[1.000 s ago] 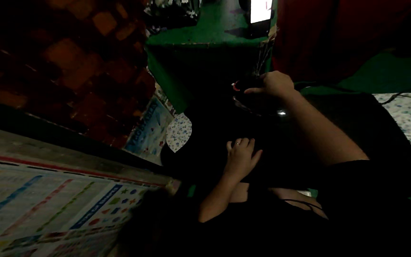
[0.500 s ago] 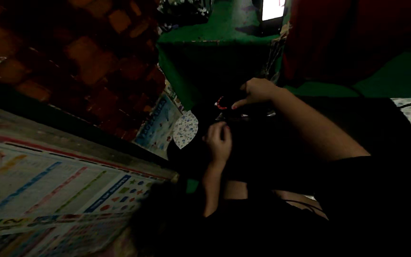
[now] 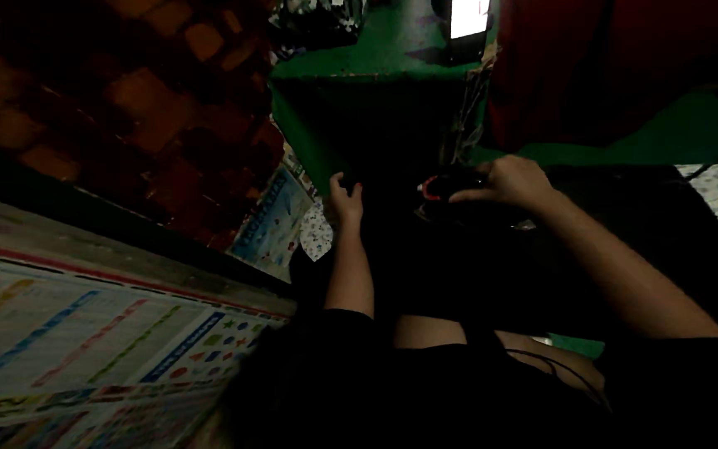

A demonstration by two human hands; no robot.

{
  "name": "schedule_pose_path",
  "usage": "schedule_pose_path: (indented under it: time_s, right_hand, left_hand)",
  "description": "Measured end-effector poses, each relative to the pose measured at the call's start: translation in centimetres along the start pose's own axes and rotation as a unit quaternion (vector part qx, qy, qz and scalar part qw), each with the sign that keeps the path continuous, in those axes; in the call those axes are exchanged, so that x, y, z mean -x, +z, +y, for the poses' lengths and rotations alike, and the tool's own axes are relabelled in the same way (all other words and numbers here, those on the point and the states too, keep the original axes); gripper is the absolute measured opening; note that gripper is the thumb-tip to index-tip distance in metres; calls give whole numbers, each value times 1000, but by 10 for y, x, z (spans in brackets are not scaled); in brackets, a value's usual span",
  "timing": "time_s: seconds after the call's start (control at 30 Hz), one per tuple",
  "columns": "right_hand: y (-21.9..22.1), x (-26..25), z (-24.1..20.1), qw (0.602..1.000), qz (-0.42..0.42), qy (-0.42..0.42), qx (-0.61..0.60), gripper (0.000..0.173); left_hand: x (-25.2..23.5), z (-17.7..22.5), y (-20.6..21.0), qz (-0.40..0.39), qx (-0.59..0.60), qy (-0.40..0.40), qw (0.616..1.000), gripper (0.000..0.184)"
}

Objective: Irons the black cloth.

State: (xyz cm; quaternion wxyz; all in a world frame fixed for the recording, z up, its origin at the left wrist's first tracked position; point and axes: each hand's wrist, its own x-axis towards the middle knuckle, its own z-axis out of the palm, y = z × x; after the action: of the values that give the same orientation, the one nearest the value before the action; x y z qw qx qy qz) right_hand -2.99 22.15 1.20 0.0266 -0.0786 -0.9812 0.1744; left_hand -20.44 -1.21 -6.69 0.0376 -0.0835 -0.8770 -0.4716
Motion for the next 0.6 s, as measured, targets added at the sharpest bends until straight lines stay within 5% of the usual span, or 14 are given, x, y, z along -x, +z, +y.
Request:
schedule_pose_path:
  time_s: [0.2,0.6]
  right_hand:
    - [2,-25,-35,986,50,158,8,62]
    - [9,-82,-64,998,-61,-24,19,67]
  left_hand:
    - [-7,-9,3,30,10,11,999,44]
    - [-9,-11,5,37,17,-18,999,38]
